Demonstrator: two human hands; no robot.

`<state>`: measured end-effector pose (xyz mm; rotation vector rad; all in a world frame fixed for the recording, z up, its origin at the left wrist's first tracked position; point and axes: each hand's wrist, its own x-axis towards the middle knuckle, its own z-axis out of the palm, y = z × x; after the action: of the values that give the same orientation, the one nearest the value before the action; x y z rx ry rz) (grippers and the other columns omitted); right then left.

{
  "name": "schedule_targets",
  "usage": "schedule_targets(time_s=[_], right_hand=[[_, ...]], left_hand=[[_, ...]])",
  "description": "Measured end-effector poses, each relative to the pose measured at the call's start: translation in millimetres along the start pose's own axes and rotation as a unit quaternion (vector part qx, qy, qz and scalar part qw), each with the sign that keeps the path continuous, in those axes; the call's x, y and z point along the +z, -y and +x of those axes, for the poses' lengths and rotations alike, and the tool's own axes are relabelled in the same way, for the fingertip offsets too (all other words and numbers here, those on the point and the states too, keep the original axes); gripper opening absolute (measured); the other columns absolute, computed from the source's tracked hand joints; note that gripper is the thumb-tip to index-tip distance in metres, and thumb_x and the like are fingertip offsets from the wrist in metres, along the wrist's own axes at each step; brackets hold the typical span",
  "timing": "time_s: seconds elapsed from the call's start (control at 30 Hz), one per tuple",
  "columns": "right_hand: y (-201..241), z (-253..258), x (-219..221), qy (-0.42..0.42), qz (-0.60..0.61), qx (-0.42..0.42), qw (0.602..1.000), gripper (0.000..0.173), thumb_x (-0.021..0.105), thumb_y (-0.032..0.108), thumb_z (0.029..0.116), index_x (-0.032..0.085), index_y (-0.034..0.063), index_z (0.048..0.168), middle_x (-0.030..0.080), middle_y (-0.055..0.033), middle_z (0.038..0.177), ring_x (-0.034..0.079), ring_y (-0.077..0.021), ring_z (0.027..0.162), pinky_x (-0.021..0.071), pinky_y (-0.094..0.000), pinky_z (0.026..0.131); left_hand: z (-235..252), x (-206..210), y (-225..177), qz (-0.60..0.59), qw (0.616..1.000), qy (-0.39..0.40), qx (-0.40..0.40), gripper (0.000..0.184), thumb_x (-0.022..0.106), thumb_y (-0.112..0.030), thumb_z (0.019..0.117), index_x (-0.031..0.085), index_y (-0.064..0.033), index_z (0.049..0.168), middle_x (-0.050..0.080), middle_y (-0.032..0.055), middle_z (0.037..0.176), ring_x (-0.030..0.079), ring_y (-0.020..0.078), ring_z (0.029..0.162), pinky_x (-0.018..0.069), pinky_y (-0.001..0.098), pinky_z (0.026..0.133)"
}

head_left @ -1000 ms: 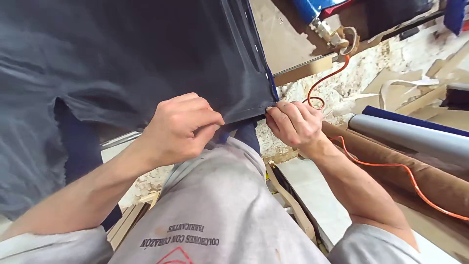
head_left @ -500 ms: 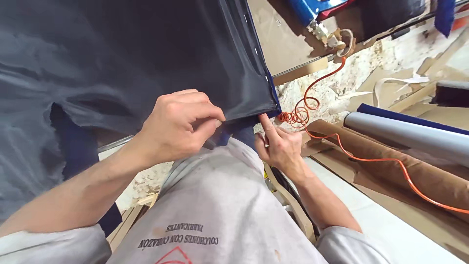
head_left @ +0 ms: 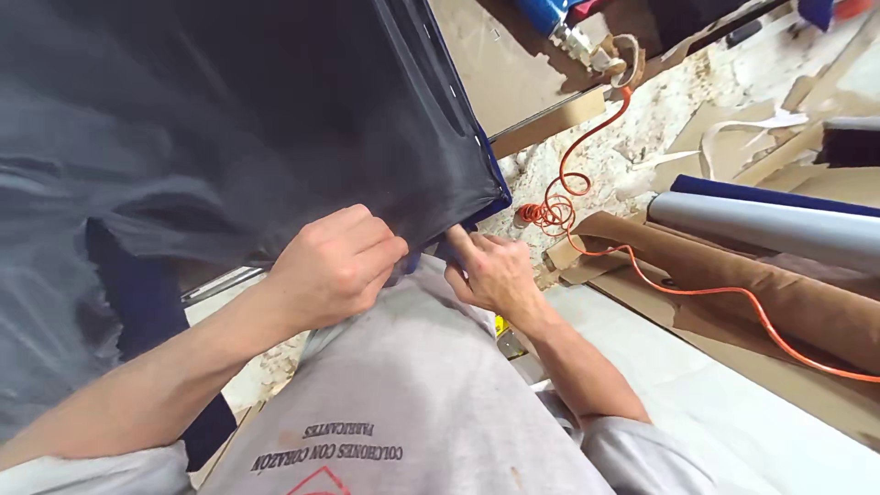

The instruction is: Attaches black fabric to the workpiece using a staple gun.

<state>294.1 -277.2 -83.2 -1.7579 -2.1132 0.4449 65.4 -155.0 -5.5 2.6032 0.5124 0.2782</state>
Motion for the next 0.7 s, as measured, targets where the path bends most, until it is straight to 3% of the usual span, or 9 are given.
schedule_targets(time_s=[0.1,0.17,0.2,0.23,0.3,0.33,0.4,0.5,0.7], right_hand=[[-12,-3,1,-0.024,0.043,-0.089,0.995,0.041,0.053,0.025,0.0963,0.068,0.0171,0.134,0.06,-0.0058,0.064,0.058,-0.0236,0.054,0.0428,-0.0389,0.047],[-22,-5,-12,-0.136,0.064,-0.092,0.984,0.031,0.059,0.019,0.0963,0.075,0.013,0.121,0.065,-0.0074,0.069,0.062,-0.0211,0.06,0.0492,-0.037,0.053],[-28,-3,-20,-0.192,0.052,-0.075,0.977,0.025,0.063,0.017,0.096,0.076,0.0108,0.116,0.07,-0.0099,0.081,0.067,-0.0215,0.073,0.0552,-0.0367,0.063],[-35,1,-28,-0.217,0.037,-0.064,0.973,0.025,0.066,0.017,0.0959,0.075,0.009,0.118,0.073,-0.0127,0.101,0.071,-0.0236,0.094,0.0585,-0.0386,0.081],[-48,12,-38,-0.169,0.018,-0.08,0.982,0.037,0.065,0.017,0.0963,0.068,0.0045,0.131,0.064,-0.0165,0.14,0.057,-0.0313,0.135,0.0467,-0.0473,0.113],[-53,17,-38,-0.13,0.004,-0.097,0.987,0.042,0.063,0.018,0.0966,0.064,0.0033,0.136,0.057,-0.0167,0.149,0.05,-0.0322,0.143,0.0405,-0.0497,0.119],[-60,21,-28,-0.107,-0.024,-0.114,0.987,0.042,0.061,0.017,0.0989,0.063,0.0058,0.14,0.056,-0.0141,0.151,0.049,-0.0298,0.144,0.0392,-0.0482,0.12],[-64,18,-10,-0.168,-0.022,-0.118,0.978,0.034,0.061,0.009,0.0998,0.069,0.011,0.133,0.064,-0.0103,0.143,0.055,-0.0276,0.139,0.0411,-0.0475,0.119],[-64,14,7,-0.253,-0.019,-0.114,0.961,0.031,0.065,0.006,0.0961,0.073,0.0136,0.125,0.068,-0.0065,0.137,0.058,-0.0252,0.136,0.043,-0.0479,0.117]], left_hand=[[-3,5,1,0.006,1.0,0.004,0.011,0.022,0.054,-0.009,0.0985,0.075,-0.0028,0.102,0.07,0.0123,0.088,0.066,0.0294,0.087,0.0535,0.0401,0.073],[-5,9,2,0.006,1.0,0.002,0.011,0.022,0.053,-0.009,0.099,0.074,-0.0023,0.102,0.07,0.013,0.089,0.066,0.0299,0.087,0.0531,0.0404,0.073],[-5,10,3,0.003,1.0,-0.001,0.01,0.022,0.053,-0.009,0.099,0.074,-0.0022,0.102,0.07,0.0131,0.089,0.066,0.0298,0.087,0.0533,0.0404,0.073],[-6,11,3,0.001,1.0,-0.005,0.009,0.022,0.053,-0.009,0.0989,0.074,-0.002,0.101,0.07,0.013,0.088,0.066,0.0297,0.086,0.0534,0.0401,0.073],[-7,13,3,-0.005,1.0,-0.011,0.011,0.022,0.053,-0.008,0.0986,0.074,-0.0012,0.1,0.07,0.0131,0.087,0.066,0.0295,0.086,0.0526,0.0393,0.072],[-6,13,4,-0.006,1.0,-0.013,0.012,0.022,0.053,-0.008,0.0986,0.074,-0.0011,0.1,0.07,0.013,0.087,0.066,0.0292,0.085,0.0526,0.0387,0.072],[-6,14,5,-0.012,1.0,-0.018,0.011,0.022,0.054,-0.009,0.0991,0.075,-0.0017,0.101,0.07,0.0128,0.087,0.066,0.0287,0.086,0.0531,0.0384,0.073],[-10,18,5,-0.011,1.0,-0.021,0.01,0.022,0.054,-0.009,0.099,0.074,-0.0017,0.1,0.07,0.0127,0.087,0.066,0.0286,0.085,0.0527,0.0383,0.072],[-12,25,7,0.011,1.0,-0.019,0.022,0.022,0.053,-0.007,0.0989,0.073,-0.0006,0.102,0.069,0.014,0.086,0.065,0.0304,0.083,0.0518,0.0395,0.07]])
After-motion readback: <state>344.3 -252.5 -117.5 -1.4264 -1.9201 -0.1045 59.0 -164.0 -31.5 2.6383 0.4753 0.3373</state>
